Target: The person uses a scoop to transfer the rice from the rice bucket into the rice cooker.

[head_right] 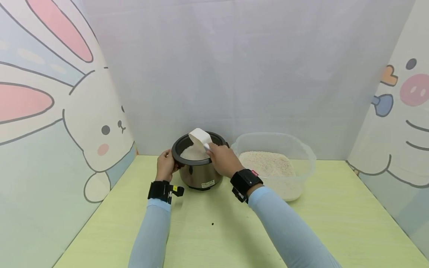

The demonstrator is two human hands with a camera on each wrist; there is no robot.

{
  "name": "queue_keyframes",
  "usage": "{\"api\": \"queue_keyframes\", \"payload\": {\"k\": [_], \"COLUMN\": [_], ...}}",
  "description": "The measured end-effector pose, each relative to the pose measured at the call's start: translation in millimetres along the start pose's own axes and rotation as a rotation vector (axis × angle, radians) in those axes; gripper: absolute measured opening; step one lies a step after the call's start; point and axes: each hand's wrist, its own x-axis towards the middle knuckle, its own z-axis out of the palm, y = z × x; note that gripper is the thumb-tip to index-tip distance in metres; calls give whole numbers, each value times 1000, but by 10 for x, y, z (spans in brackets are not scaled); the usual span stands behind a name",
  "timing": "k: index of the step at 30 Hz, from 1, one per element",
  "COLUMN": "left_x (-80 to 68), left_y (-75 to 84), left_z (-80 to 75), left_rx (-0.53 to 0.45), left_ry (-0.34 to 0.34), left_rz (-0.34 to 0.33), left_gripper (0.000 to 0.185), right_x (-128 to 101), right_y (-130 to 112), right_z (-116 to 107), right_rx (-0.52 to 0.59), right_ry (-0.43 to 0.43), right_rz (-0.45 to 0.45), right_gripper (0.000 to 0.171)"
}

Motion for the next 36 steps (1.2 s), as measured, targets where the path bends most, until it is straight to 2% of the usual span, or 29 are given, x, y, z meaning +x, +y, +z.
{"api": "queue_keyframes", "payload": {"k": [5,17,26,31,36], "left_x": [-3,-5,-3,-12,-5], "left_y": [-2,-3,-1,-6,-16], "left_z": [12,27,44,31,11], "left_rx": [0,-4,3,12,5], "left_ry": [-1,6,8,7,-5], "left_rz": [4,1,1,6,0], "left_gripper": [43,43,43,43,44], "right_x": [-29,-84,-148,-227,-325], "right_y": [18,60,167,355,554], "right_z": [2,-38,-170,-282,-426], "right_rx": [-80,-192,-185,-201,-224], "right_ry": [-6,4,15,52,104], "right_rz": [-22,-97,-49,-13,-5], "right_gripper": [28,33,33,38,35]}}
